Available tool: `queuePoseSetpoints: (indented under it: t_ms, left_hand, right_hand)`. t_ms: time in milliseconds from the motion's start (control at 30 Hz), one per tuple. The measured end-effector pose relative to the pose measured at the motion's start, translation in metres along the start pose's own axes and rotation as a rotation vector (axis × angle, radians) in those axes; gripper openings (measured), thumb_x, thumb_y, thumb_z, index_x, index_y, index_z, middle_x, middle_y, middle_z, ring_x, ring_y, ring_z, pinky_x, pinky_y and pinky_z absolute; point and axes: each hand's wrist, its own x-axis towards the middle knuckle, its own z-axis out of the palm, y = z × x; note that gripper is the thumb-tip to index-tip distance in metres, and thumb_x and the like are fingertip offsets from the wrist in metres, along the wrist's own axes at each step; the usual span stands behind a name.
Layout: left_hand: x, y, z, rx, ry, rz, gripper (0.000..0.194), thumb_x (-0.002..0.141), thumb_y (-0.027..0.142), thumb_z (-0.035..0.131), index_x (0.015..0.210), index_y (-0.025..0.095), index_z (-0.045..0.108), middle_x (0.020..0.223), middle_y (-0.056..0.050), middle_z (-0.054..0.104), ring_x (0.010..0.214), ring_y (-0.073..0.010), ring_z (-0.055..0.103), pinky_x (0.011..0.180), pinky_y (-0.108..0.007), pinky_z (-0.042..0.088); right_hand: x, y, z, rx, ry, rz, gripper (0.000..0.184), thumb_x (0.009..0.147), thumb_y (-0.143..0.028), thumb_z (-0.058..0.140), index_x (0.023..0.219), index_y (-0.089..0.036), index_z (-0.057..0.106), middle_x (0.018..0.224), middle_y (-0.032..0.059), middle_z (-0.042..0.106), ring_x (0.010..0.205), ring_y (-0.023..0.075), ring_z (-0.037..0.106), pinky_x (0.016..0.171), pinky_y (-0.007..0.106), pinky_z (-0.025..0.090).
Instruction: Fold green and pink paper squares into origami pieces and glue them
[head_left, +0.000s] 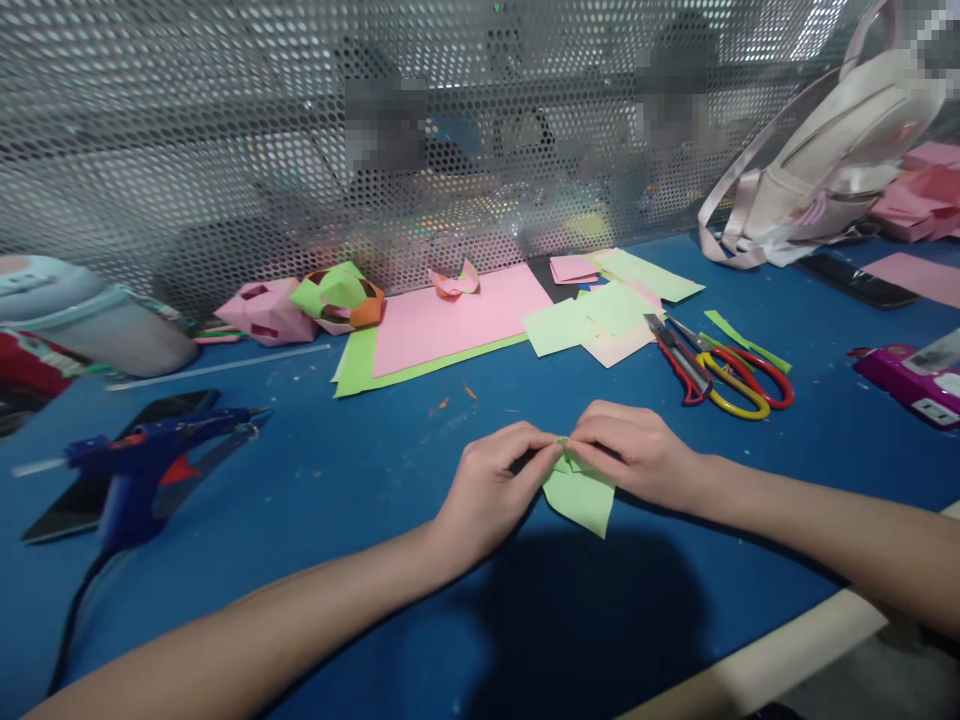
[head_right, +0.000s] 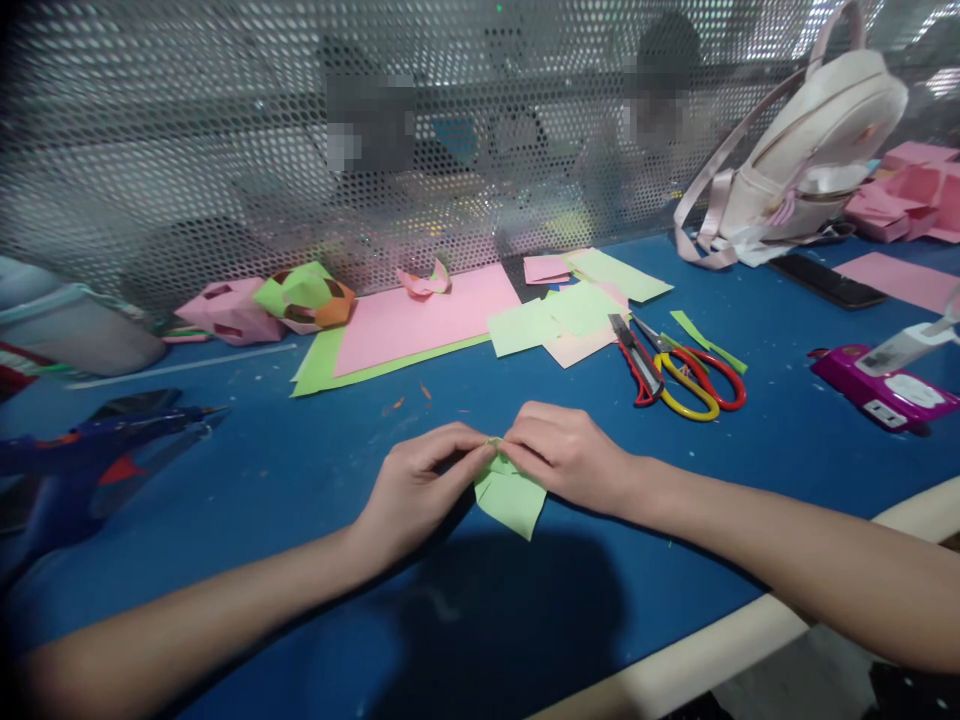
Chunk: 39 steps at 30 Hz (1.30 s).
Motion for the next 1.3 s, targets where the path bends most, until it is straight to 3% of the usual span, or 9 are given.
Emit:
queuePoseSetpoints:
  t_ms: [167, 333, 467, 600, 767, 1033, 1300]
  left_hand:
    - [0.002, 0.001, 0.001, -0.011, 0.025, -0.021, 0.014, 0.089, 0.022, 0.059, 0.095, 0.020, 0.072, 0.080, -0.002, 0.069, 0.072, -0.0125, 0.061, 0.066, -0.022, 0.046]
    - [0.003, 0.002, -0.001, -0.011, 0.036, -0.041, 0.012, 0.089, 0.021, 0.059, 0.087, 0.019, 0.071, 0.078, -0.001, 0.068, 0.069, -0.0123, 0.060, 0.065, -0.023, 0.047]
    - [0.003, 0.002, -0.003, -0.011, 0.082, -0.042, 0.011, 0.088, 0.020, 0.059, 0.085, 0.019, 0.070, 0.080, -0.001, 0.069, 0.072, -0.0119, 0.060, 0.066, -0.022, 0.046]
    - [0.003, 0.001, -0.003, -0.037, 0.087, -0.048, 0.011, 0.089, 0.019, 0.059, 0.086, 0.018, 0.070, 0.080, -0.001, 0.068, 0.073, -0.0114, 0.060, 0.067, -0.022, 0.045]
    - [0.003, 0.002, -0.002, -0.050, 0.079, -0.058, 0.011, 0.088, 0.019, 0.059, 0.086, 0.018, 0.071, 0.079, -0.001, 0.068, 0.072, -0.0120, 0.060, 0.066, -0.023, 0.045]
    - [0.003, 0.001, -0.002, -0.065, 0.067, -0.087, 0.012, 0.088, 0.023, 0.060, 0.085, 0.019, 0.071, 0.079, -0.002, 0.069, 0.071, -0.0132, 0.060, 0.066, -0.024, 0.046]
    - [0.001, 0.004, -0.003, -0.064, 0.033, -0.031, 0.012, 0.089, 0.019, 0.057, 0.083, 0.017, 0.067, 0.076, -0.001, 0.065, 0.069, -0.0115, 0.057, 0.064, -0.023, 0.043]
  right_hand:
    - [-0.001, 0.000, -0.001, -0.051, -0.013, -0.038, 0.021, 0.095, -0.019, 0.047, 0.082, -0.013, 0.063, 0.073, 0.0074, 0.061, 0.070, 0.0152, 0.055, 0.063, 0.028, 0.045]
    - [-0.001, -0.001, -0.002, 0.038, -0.029, 0.022, 0.020, 0.095, -0.023, 0.048, 0.086, -0.014, 0.064, 0.078, 0.0065, 0.062, 0.074, 0.0144, 0.056, 0.067, 0.027, 0.046]
    - [0.001, 0.002, -0.009, 0.126, -0.145, 0.164, 0.021, 0.095, -0.028, 0.050, 0.098, -0.014, 0.066, 0.084, 0.0050, 0.062, 0.079, 0.0127, 0.057, 0.072, 0.025, 0.045]
    - [0.002, 0.008, -0.012, 0.156, -0.253, 0.163, 0.026, 0.098, -0.029, 0.045, 0.099, -0.015, 0.067, 0.079, 0.0029, 0.061, 0.073, 0.0107, 0.056, 0.066, 0.023, 0.043]
    - [0.001, 0.008, -0.010, 0.072, -0.195, 0.123, 0.026, 0.097, -0.024, 0.046, 0.086, -0.014, 0.067, 0.073, 0.0029, 0.061, 0.067, 0.0105, 0.054, 0.061, 0.023, 0.041]
    - [0.000, 0.006, -0.010, 0.010, -0.144, 0.037, 0.026, 0.095, -0.023, 0.048, 0.083, -0.013, 0.068, 0.069, 0.0039, 0.061, 0.062, 0.0109, 0.054, 0.056, 0.023, 0.040]
    - [-0.001, 0.003, -0.007, -0.002, -0.164, 0.005, 0.026, 0.095, -0.024, 0.047, 0.081, -0.013, 0.067, 0.069, 0.0041, 0.062, 0.064, 0.0122, 0.055, 0.058, 0.025, 0.041]
